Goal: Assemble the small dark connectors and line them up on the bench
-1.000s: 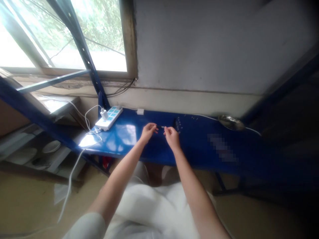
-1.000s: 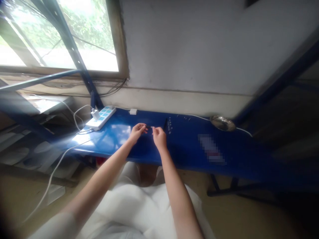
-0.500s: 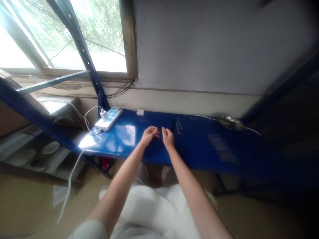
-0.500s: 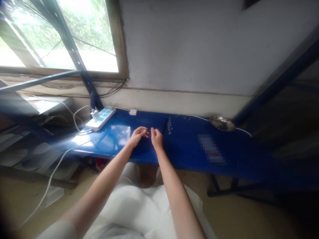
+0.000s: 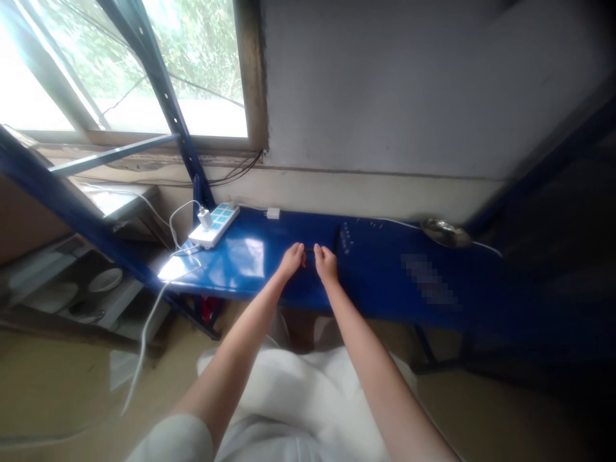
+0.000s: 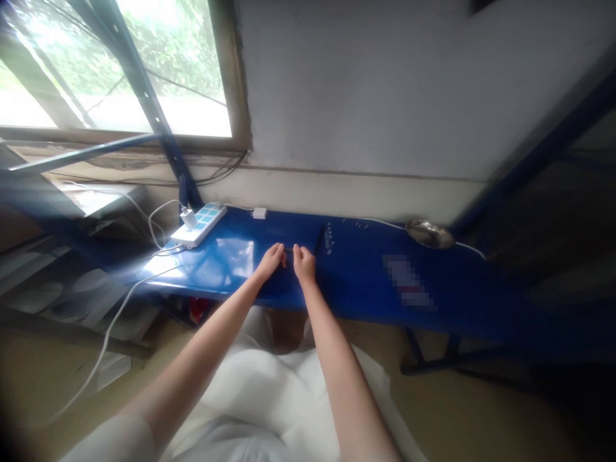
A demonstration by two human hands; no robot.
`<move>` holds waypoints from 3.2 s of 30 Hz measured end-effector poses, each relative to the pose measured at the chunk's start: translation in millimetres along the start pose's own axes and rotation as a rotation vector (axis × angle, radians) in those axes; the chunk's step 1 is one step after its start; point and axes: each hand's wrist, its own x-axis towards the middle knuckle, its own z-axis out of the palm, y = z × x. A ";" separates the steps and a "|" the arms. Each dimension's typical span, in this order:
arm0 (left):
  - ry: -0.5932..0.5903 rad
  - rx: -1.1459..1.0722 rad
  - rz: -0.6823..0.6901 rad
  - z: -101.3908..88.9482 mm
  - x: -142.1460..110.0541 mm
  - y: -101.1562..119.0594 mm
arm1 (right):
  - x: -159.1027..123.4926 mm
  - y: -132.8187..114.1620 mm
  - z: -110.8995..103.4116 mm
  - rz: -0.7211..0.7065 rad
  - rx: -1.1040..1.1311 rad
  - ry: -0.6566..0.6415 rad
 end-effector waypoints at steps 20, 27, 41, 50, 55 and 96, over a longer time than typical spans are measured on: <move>-0.013 -0.157 -0.008 -2.6 -0.4 2.5 | -2.4 -1.4 -1.2 -0.089 -0.061 0.035; 0.127 -0.159 -0.055 -2.1 1.1 0.4 | -2.6 3.1 2.0 -0.131 -0.074 0.018; 0.191 -0.248 -0.063 -2.7 1.5 3.4 | -0.8 13.7 9.7 -0.260 -0.057 -0.091; 0.042 -0.297 0.010 -3.8 0.1 0.2 | -0.5 12.8 7.5 -0.242 -0.150 -0.152; 0.007 -0.310 0.036 -4.2 0.2 -0.5 | -0.2 13.4 6.3 -0.259 -0.151 -0.132; 0.137 -0.062 -0.014 -1.1 -2.0 2.1 | 0.6 18.2 -25.6 -0.134 -0.377 -0.080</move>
